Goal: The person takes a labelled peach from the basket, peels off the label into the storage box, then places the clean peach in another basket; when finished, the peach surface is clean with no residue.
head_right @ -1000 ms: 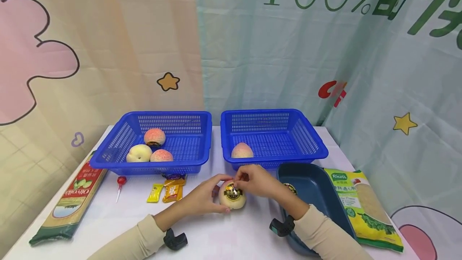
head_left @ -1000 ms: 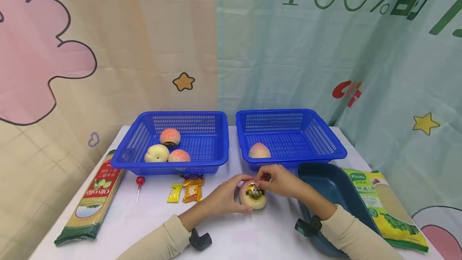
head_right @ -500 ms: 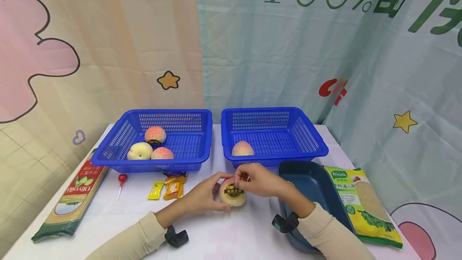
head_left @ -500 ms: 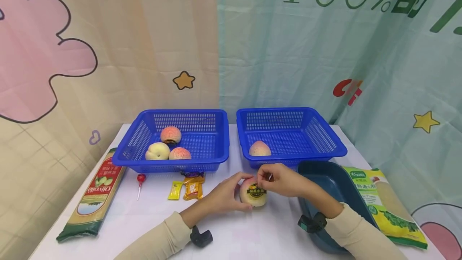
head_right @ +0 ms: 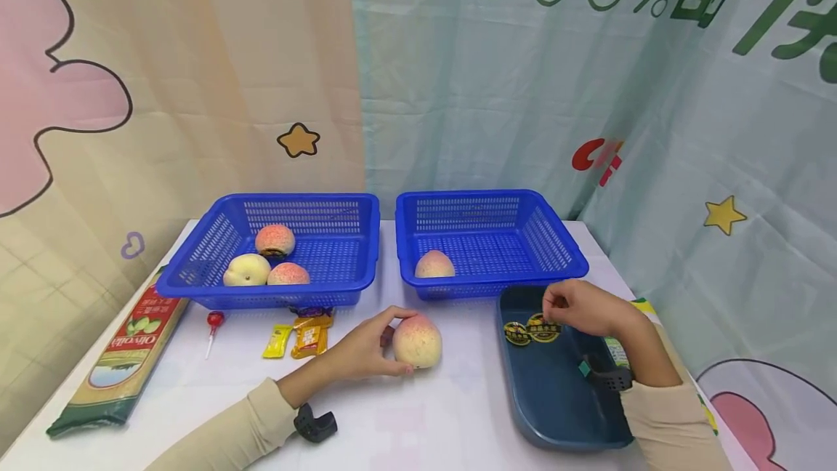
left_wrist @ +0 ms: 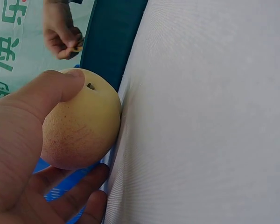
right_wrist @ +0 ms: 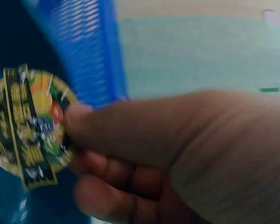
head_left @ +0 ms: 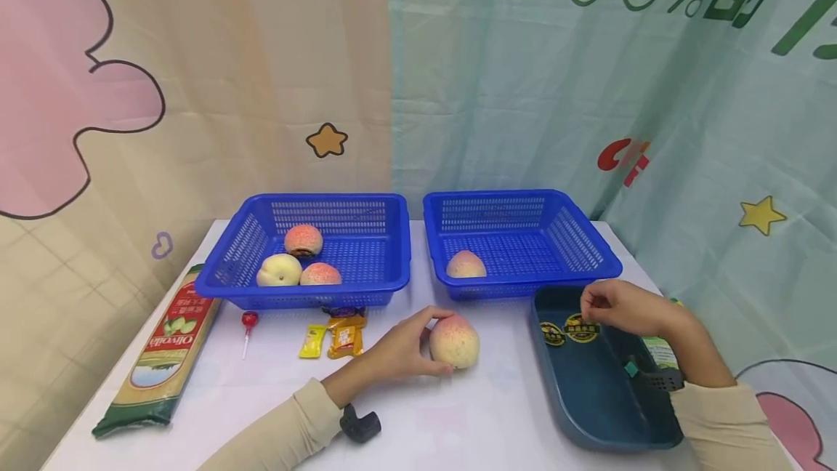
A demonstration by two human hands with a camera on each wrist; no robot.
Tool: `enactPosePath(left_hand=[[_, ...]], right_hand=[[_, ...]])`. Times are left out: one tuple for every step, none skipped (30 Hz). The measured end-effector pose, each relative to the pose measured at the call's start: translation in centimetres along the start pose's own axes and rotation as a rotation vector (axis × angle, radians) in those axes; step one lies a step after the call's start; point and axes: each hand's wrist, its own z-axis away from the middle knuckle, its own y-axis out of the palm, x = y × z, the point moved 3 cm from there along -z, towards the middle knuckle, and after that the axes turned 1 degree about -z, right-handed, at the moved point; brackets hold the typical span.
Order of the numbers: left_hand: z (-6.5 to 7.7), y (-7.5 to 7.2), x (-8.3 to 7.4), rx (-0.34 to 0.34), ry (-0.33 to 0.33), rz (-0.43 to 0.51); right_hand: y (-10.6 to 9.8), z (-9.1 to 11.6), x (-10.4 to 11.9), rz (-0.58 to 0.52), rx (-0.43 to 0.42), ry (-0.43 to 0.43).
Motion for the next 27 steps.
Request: enactPosePath(left_hand=[[0.0, -0.1, 0.0, -0.002, 0.0, 0.001], [0.0, -0.2, 0.0, -0.003, 0.0, 0.003], [0.0, -0.2, 0.0, -0.004, 0.002, 0.007], [0.0, -0.3, 0.1, -0.004, 0.004, 0.01], [0.0, -0.3, 0.1, -0.003, 0.007, 0.016], [0.0, -0.2, 0.2, -0.002, 0.012, 0.019], [-0.1, -0.2, 0.2, 0.0, 0.015, 0.023], [-0.1, -0.1, 0.2, 0.0, 0.02, 0.026], [-0.1, 0.0, 0.3, 0.002, 0.022, 0.027], [-0.1, 0.0, 0.4, 0.004, 0.024, 0.027], [-0.1, 0.1, 0.4, 0.004, 0.025, 0.025], [-0.1, 0.1, 0.4, 0.005, 0.025, 0.021], [-0.1, 0.1, 0.4, 0.005, 0.023, 0.018], [-0.1, 0.0, 0.4, 0.004, 0.023, 0.014], [-0.1, 0.0, 0.3, 0.005, 0.021, 0.011], [0.0, 0.0, 0.3, 0.004, 0.021, 0.01], [0.0, 0.0, 0.3, 0.003, 0.021, 0.01], [0.0, 0.0, 0.3, 0.004, 0.021, 0.01], [0.0, 0.0, 0.3, 0.004, 0.022, 0.01], [0.0, 0.0, 0.3, 0.005, 0.023, 0.011], [0.0, 0.1, 0.3, 0.007, 0.024, 0.011], [-0.1, 0.1, 0.4, 0.009, 0.022, 0.012], [-0.1, 0.1, 0.4, 0.01, 0.02, 0.011], [-0.1, 0.1, 0.4, 0.012, 0.018, 0.009], [-0.1, 0.1, 0.5, 0.012, 0.016, 0.009], [-0.1, 0.1, 0.5, 0.012, 0.019, 0.007], [-0.1, 0.1, 0.5, 0.012, 0.017, 0.005]], right_hand=[[0.1, 0.0, -0.8, 0.034, 0.003, 0.02], [0.2, 0.0, -1.4, 0.066, 0.005, 0.04], [0.4, -0.1, -1.9, 0.092, 0.001, 0.057], [0.7, -0.2, -2.4, 0.112, -0.008, 0.069], [1.0, -0.4, -2.8, 0.131, -0.02, 0.082], [1.2, -0.5, -3.0, 0.155, -0.033, 0.092], [1.4, -0.6, -3.3, 0.18, -0.049, 0.106], [1.7, -0.7, -3.4, 0.209, -0.067, 0.12], [1.9, -0.8, -3.5, 0.242, -0.085, 0.143], [2.1, -0.9, -3.7, 0.279, -0.101, 0.173], [2.2, -1.0, -3.8, 0.314, -0.111, 0.207], [2.3, -1.1, -3.8, 0.346, -0.119, 0.243], [2.4, -1.3, -3.9, 0.375, -0.127, 0.281], [2.5, -1.4, -4.0, 0.396, -0.131, 0.319], [2.6, -1.5, -4.0, 0.413, -0.133, 0.354], [2.7, -1.6, -4.1, 0.422, -0.136, 0.381], [2.8, -1.6, -4.2, 0.426, -0.139, 0.399], [2.9, -1.6, -4.2, 0.432, -0.142, 0.412], [3.0, -1.6, -4.3, 0.437, -0.144, 0.422], [3.1, -1.6, -4.3, 0.445, -0.145, 0.428], [3.2, -1.6, -4.4, 0.45, -0.146, 0.431], [3.4, -1.7, -4.5, 0.457, -0.146, 0.431], [3.5, -1.7, -4.6, 0.466, -0.145, 0.431], [3.6, -1.7, -4.7, 0.474, -0.144, 0.435], [3.7, -1.8, -4.7, 0.482, -0.144, 0.439], [3.7, -1.9, -4.8, 0.49, -0.146, 0.444], [3.8, -2.0, -4.8, 0.495, -0.148, 0.45]])
